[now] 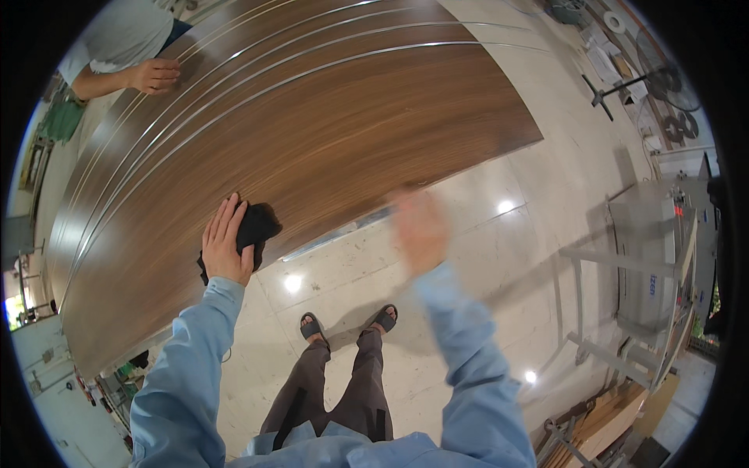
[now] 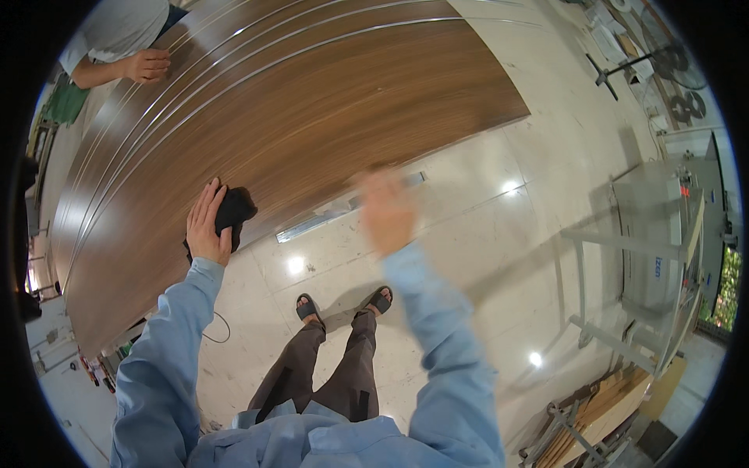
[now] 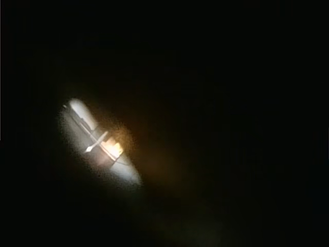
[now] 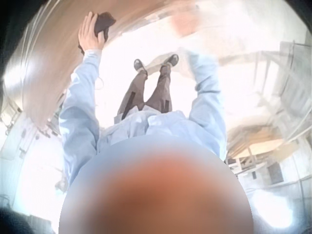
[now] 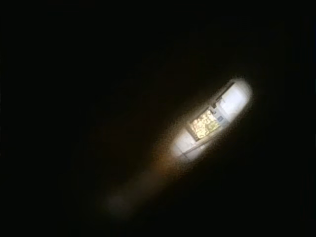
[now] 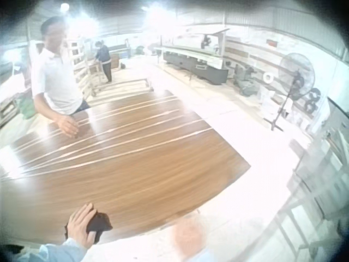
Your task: The person wipes a large wooden panel with a black cloth, moving along its length and edges. The person briefly picks up a power tool from the floor and returns to wiping the panel.
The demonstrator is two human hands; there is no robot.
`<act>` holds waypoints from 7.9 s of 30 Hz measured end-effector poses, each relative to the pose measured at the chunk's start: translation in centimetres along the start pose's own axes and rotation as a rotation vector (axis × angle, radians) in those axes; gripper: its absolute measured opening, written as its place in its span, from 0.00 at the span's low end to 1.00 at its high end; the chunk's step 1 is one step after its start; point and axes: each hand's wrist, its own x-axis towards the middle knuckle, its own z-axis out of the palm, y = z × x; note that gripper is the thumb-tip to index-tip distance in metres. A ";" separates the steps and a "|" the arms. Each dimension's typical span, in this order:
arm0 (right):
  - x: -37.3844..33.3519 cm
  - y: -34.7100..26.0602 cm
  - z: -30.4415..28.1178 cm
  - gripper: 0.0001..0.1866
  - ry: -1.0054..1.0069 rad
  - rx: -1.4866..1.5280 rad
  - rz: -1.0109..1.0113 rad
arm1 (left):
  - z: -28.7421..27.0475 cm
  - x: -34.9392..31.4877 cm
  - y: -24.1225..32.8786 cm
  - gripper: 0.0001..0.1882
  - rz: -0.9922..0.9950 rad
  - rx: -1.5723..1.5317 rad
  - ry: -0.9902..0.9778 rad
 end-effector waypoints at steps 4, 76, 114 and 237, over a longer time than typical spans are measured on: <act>4.6 17.3 -0.8 0.08 0.200 -0.182 0.488 | 0.3 -0.2 -0.2 0.39 -0.011 -0.006 -0.012; -1.3 -12.2 0.9 0.03 0.157 0.143 0.484 | -5.7 -18.2 -27.3 0.35 -0.372 0.156 0.207; 2.7 -20.5 -2.5 0.07 0.011 0.120 -0.026 | -5.9 -18.2 -26.9 0.33 -0.478 0.173 0.169; -1.4 -22.5 -1.0 0.12 -0.059 0.244 0.369 | -5.9 -18.2 -26.5 0.34 -0.473 0.149 0.169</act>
